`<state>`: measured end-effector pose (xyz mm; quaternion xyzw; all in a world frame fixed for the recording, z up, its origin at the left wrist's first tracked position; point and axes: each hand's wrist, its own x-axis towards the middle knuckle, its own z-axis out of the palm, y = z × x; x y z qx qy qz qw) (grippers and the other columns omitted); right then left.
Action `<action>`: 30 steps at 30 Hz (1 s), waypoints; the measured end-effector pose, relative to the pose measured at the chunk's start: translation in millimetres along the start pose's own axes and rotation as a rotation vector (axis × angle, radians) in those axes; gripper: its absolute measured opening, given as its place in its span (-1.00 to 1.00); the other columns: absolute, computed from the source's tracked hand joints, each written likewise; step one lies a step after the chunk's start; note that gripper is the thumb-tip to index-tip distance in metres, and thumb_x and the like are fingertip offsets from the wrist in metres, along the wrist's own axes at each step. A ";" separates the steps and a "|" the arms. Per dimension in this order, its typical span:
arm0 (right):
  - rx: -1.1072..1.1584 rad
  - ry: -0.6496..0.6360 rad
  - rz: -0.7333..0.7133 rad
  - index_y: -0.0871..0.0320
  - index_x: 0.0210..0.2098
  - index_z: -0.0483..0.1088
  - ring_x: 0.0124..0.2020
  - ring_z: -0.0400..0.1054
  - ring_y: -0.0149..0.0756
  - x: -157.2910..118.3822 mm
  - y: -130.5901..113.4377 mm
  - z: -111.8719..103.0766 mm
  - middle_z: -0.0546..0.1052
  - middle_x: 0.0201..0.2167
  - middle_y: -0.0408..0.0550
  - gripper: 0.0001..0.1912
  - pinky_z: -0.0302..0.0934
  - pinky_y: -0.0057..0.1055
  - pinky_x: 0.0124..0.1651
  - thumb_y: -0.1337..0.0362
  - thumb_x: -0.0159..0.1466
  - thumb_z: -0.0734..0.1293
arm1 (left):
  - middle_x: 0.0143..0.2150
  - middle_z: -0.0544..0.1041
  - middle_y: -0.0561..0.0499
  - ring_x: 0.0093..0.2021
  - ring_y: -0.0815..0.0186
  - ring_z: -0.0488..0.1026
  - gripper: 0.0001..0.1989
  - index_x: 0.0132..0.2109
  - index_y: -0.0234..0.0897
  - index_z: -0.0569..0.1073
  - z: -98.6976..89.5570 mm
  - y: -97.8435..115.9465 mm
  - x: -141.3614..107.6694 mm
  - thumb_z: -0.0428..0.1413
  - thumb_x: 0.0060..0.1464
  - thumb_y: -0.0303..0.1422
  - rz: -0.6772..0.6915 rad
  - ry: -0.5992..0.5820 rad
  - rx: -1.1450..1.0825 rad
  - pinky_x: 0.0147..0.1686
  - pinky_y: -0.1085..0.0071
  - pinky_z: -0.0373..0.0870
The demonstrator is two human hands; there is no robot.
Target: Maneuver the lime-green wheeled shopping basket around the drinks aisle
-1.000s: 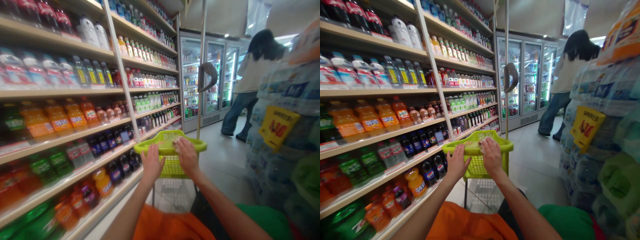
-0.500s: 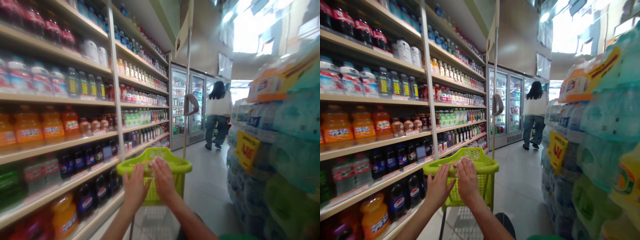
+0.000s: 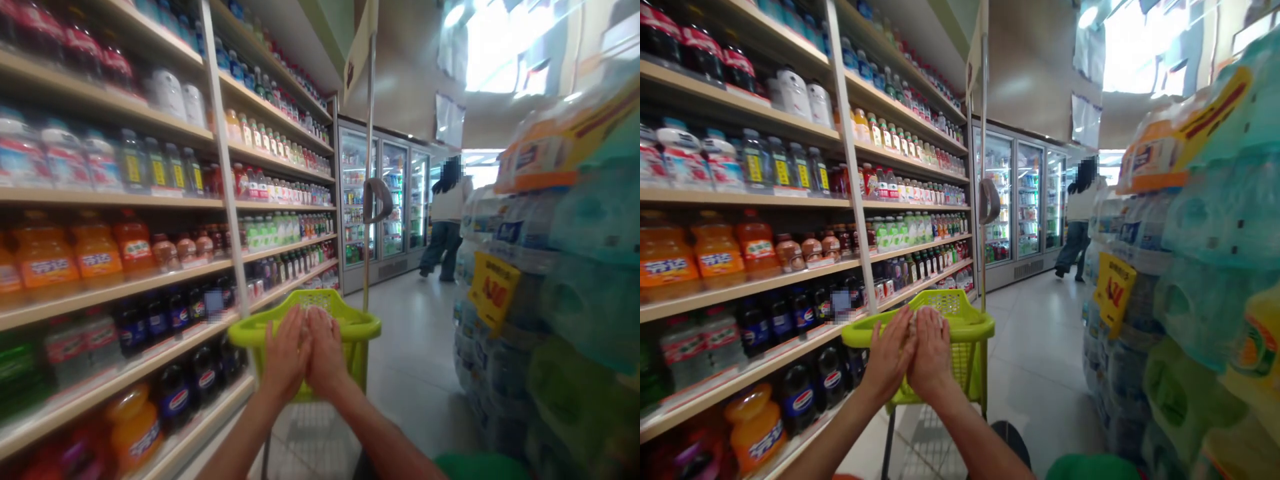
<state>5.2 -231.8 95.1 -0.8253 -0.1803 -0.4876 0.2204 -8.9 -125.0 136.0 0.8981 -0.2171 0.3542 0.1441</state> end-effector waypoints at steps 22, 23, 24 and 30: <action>-0.134 0.017 0.049 0.16 0.02 0.31 0.10 0.19 -0.11 -15.2 48.5 -37.9 0.47 -0.05 0.00 -0.62 -0.31 0.00 0.23 0.30 0.22 0.17 | 0.09 0.42 -0.06 0.11 0.19 0.30 -0.70 -0.02 -0.14 0.37 14.7 -36.8 -8.4 -0.06 0.11 -0.44 -0.011 0.159 0.041 0.17 -0.05 -0.12; -0.116 0.009 0.030 0.15 0.04 0.29 0.09 0.20 -0.13 -13.6 45.3 -36.2 0.46 -0.04 0.00 -0.61 -0.31 -0.01 0.23 0.31 0.22 0.16 | 0.11 0.40 -0.05 0.14 0.19 0.27 -0.71 -0.03 -0.13 0.38 14.8 -30.0 -8.6 -0.04 0.10 -0.43 0.008 0.141 0.024 0.17 -0.04 -0.13; -0.096 0.004 0.017 0.15 0.06 0.27 0.08 0.22 -0.14 -12.1 42.4 -34.5 0.46 -0.04 0.00 -0.59 -0.31 -0.02 0.23 0.32 0.22 0.16 | 0.13 0.37 -0.04 0.15 0.18 0.25 -0.71 -0.02 -0.12 0.37 14.6 -22.7 -8.2 -0.02 0.09 -0.41 0.025 0.119 0.001 0.18 -0.04 -0.14; -0.032 0.053 0.000 0.22 0.08 0.23 0.00 0.28 -0.17 -10.1 39.0 -28.9 0.46 -0.05 0.05 -0.56 -0.25 -0.06 0.23 0.34 0.20 0.15 | -0.06 0.51 -0.02 0.00 0.19 0.38 -0.83 -0.39 -0.19 0.44 14.3 10.3 7.9 0.05 0.06 -0.22 -0.115 0.121 -0.171 0.17 -0.03 -0.11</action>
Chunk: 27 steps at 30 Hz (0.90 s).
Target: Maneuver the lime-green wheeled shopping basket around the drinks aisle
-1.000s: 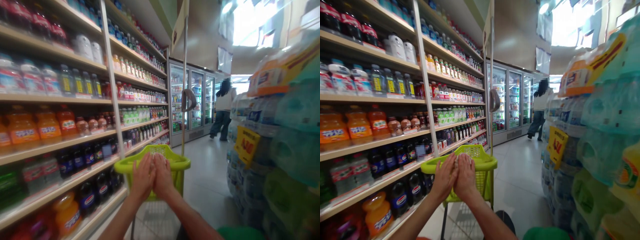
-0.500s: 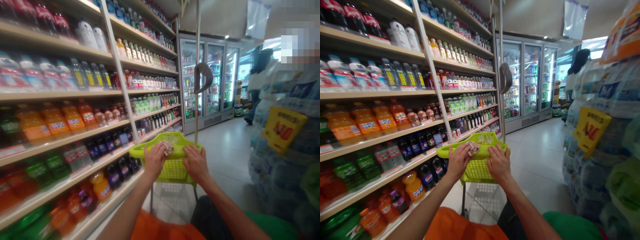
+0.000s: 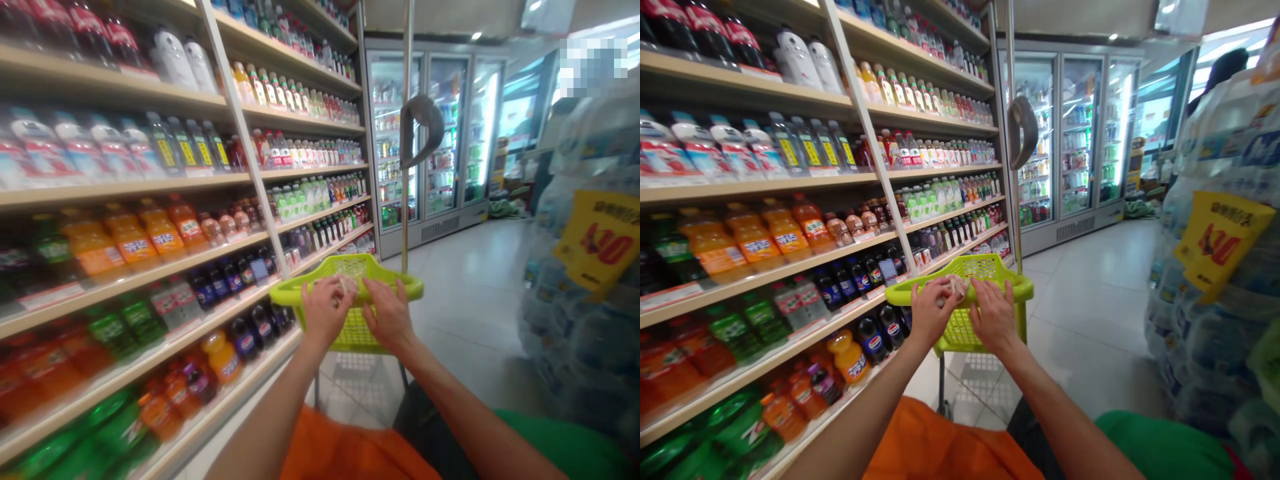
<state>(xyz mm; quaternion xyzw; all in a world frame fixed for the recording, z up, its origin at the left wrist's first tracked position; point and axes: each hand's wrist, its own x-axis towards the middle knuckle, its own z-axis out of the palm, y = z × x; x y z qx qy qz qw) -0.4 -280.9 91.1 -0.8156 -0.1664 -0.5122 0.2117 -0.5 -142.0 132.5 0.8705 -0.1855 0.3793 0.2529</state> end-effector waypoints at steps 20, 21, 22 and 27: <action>-0.087 -0.004 -0.041 0.17 0.03 0.28 0.08 0.22 -0.15 -12.1 15.5 -5.5 0.45 -0.01 0.00 -0.62 -0.33 -0.01 0.24 0.33 0.21 0.16 | 0.11 0.39 -0.02 0.16 0.13 0.23 -0.72 -0.05 -0.07 0.41 9.3 -5.2 0.0 0.02 0.08 -0.23 0.042 -0.061 0.187 0.17 -0.10 -0.10; -0.092 -0.004 -0.043 0.16 0.01 0.30 0.08 0.22 -0.15 -12.3 17.8 -6.1 0.45 -0.01 -0.01 -0.63 -0.34 -0.02 0.24 0.33 0.21 0.16 | 0.11 0.39 -0.01 0.15 0.15 0.24 -0.73 -0.03 -0.06 0.40 6.8 -10.3 -0.6 0.00 0.10 -0.24 0.050 -0.063 0.194 0.17 -0.09 -0.08; -0.092 -0.004 -0.046 0.15 -0.01 0.31 0.08 0.22 -0.16 -12.5 20.3 -6.4 0.45 -0.01 -0.02 -0.64 -0.34 -0.02 0.24 0.33 0.21 0.16 | 0.11 0.39 0.00 0.14 0.17 0.25 -0.73 -0.02 -0.06 0.39 3.4 -18.8 -0.9 -0.03 0.13 -0.26 0.049 -0.058 0.203 0.16 -0.07 -0.07; -0.043 0.022 -0.080 0.13 -0.05 0.35 0.06 0.24 -0.19 -13.5 31.1 -3.5 0.46 -0.04 -0.01 -0.66 -0.36 -0.06 0.26 0.33 0.20 0.15 | 0.04 0.44 -0.08 0.07 0.17 0.32 -0.73 -0.09 -0.18 0.42 -15.6 -74.0 4.0 -0.13 0.18 -0.30 -0.082 0.014 0.301 0.10 0.00 0.04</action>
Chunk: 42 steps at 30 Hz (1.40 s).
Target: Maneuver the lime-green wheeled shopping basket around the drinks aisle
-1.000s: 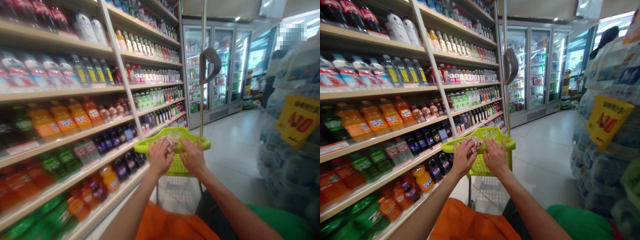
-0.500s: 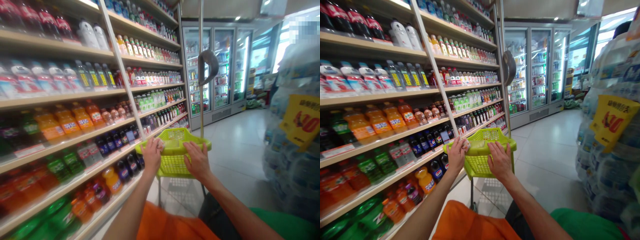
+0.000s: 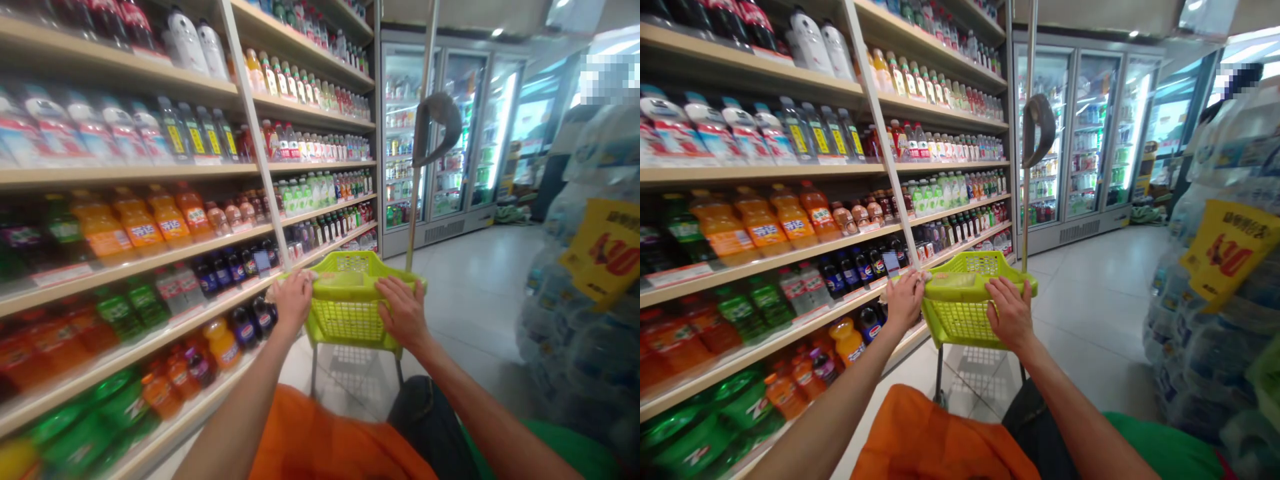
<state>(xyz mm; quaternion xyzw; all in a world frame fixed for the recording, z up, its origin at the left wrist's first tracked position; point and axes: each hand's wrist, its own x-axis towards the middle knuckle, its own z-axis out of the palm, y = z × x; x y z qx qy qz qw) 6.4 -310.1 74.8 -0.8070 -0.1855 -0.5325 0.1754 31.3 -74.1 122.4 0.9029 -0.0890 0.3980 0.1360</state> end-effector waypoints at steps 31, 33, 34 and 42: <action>0.038 0.057 0.049 0.16 -0.13 0.35 -0.02 0.26 -0.16 9.3 -3.6 22.6 0.48 -0.15 0.00 -0.72 -0.24 -0.07 0.20 0.27 0.19 0.18 | 0.21 0.25 -0.16 0.22 0.14 0.16 -0.52 0.17 -0.20 0.22 -30.2 -48.5 -38.8 -0.03 0.10 -0.23 0.210 0.018 0.114 0.22 -0.01 -0.24; 0.026 0.020 0.032 0.16 -0.09 0.34 0.00 0.25 -0.16 10.6 -7.7 24.2 0.47 -0.13 0.00 -0.70 -0.23 -0.08 0.20 0.28 0.20 0.17 | 0.18 0.31 -0.13 0.18 0.17 0.22 -0.58 0.15 -0.15 0.25 -31.1 -58.5 -35.1 -0.08 0.15 -0.26 0.198 0.021 0.139 0.22 -0.02 -0.29; 0.019 0.003 0.026 0.16 -0.07 0.33 0.01 0.24 -0.16 11.4 -10.8 25.2 0.46 -0.11 0.00 -0.69 -0.23 -0.07 0.20 0.29 0.20 0.17 | 0.16 0.33 -0.13 0.17 0.18 0.24 -0.61 0.13 -0.14 0.27 -30.4 -61.9 -32.9 -0.10 0.16 -0.27 0.174 0.040 0.147 0.22 -0.03 -0.29; -0.002 -0.048 0.048 0.17 -0.03 0.32 0.01 0.23 -0.14 16.7 -32.1 31.1 0.45 -0.08 0.03 -0.64 -0.23 -0.04 0.20 0.30 0.18 0.19 | 0.17 0.31 -0.17 0.15 0.13 0.26 -0.57 0.13 -0.20 0.27 -20.7 -64.3 -26.8 -0.06 0.12 -0.22 0.176 0.044 0.125 0.21 -0.08 -0.25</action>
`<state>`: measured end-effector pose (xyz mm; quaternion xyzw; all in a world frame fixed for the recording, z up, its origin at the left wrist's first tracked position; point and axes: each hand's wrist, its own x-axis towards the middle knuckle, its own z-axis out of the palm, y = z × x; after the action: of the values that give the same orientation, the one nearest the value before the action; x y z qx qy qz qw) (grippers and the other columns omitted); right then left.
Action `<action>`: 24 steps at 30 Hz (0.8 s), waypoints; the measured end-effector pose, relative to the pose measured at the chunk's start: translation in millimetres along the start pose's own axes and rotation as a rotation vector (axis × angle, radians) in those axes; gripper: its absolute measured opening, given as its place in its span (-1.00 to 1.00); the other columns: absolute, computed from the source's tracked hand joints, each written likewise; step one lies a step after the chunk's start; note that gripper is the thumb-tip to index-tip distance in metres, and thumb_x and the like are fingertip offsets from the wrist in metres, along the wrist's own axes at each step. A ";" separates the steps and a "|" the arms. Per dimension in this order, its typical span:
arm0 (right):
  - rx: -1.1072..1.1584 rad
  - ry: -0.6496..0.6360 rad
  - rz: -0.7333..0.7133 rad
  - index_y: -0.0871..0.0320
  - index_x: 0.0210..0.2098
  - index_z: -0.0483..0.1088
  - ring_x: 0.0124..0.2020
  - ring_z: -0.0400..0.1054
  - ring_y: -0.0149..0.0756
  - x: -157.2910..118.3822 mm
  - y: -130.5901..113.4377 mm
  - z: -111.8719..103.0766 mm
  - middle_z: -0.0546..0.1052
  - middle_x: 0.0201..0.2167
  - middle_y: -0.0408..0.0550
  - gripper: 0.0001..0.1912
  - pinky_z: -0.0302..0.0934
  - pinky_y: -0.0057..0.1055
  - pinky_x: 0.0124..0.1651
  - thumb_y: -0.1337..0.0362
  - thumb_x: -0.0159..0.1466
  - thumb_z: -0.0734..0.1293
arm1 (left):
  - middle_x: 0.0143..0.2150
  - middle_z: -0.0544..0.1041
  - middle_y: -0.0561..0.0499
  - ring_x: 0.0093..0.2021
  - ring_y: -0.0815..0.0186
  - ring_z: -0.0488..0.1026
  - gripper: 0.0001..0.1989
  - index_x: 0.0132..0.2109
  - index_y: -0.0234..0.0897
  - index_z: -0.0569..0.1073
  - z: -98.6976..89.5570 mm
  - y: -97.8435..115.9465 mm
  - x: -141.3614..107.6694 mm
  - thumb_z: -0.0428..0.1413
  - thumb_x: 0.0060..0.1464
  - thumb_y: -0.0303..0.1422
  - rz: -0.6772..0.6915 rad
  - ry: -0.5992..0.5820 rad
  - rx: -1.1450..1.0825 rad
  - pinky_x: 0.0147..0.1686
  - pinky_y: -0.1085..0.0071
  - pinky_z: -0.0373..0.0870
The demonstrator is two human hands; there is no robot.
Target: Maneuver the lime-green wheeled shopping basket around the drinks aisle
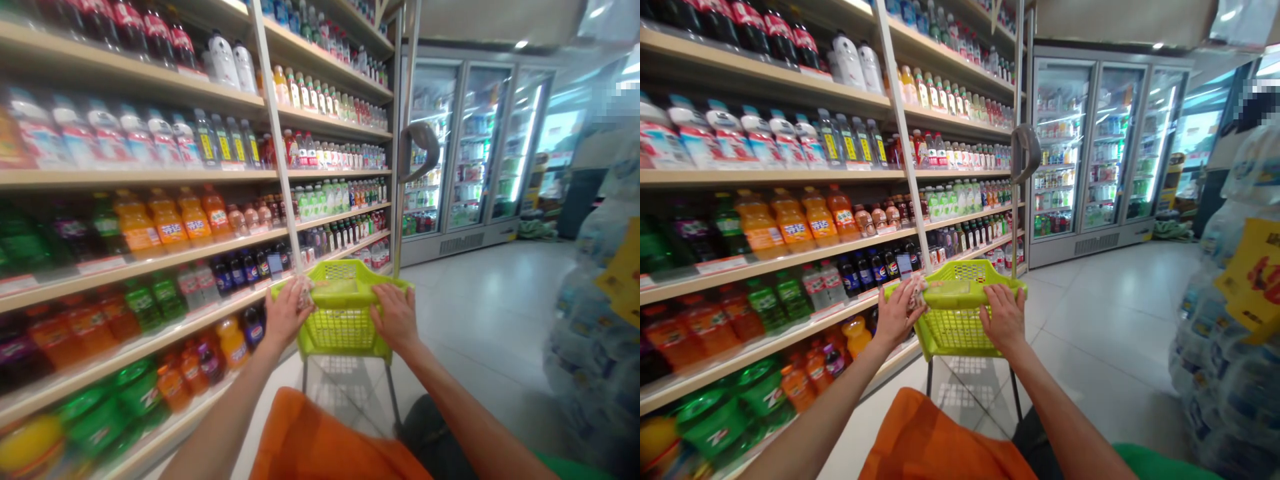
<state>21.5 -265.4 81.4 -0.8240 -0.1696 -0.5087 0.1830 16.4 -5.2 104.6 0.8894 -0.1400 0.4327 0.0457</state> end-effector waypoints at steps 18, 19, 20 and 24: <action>0.015 0.005 0.015 0.23 0.09 0.20 0.05 0.22 -0.11 0.9 15.3 -13.8 0.42 -0.02 0.10 -0.50 -0.25 -0.02 0.21 0.33 0.14 0.14 | 0.08 0.42 -0.09 0.09 0.20 0.34 -0.68 -0.01 -0.16 0.38 6.7 23.6 10.6 -0.16 0.18 -0.32 -0.087 0.120 -0.102 0.21 -0.08 -0.37; 0.001 0.004 0.033 0.23 0.08 0.21 0.06 0.22 -0.11 1.4 18.1 -14.7 0.43 -0.03 0.10 -0.51 -0.25 -0.01 0.21 0.33 0.14 0.14 | 0.08 0.42 -0.09 0.09 0.19 0.34 -0.68 0.00 -0.16 0.38 6.0 21.4 11.7 -0.17 0.19 -0.33 -0.121 0.139 -0.090 0.21 -0.09 -0.38; -0.011 0.001 0.051 0.23 0.07 0.22 0.05 0.22 -0.10 1.8 20.5 -15.1 0.43 -0.03 0.10 -0.52 -0.25 -0.01 0.20 0.33 0.14 0.14 | 0.08 0.43 -0.10 0.08 0.19 0.34 -0.68 0.00 -0.16 0.38 5.2 19.1 12.9 -0.17 0.19 -0.33 -0.155 0.154 -0.078 0.21 -0.09 -0.39; -0.013 0.003 0.093 0.27 0.07 0.22 0.01 0.25 -0.10 2.1 23.9 -13.8 0.45 -0.07 0.13 -0.52 -0.18 -0.01 0.18 0.33 0.14 0.13 | 0.08 0.43 -0.10 0.10 0.16 0.33 -0.68 0.01 -0.16 0.38 5.8 35.2 19.3 -0.15 0.19 -0.34 -0.153 0.146 -0.099 0.22 -0.11 -0.37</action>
<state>22.9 -292.6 85.9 -0.8315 -0.1273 -0.5018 0.2013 22.0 -44.1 114.7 0.8602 -0.0894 0.4843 0.1327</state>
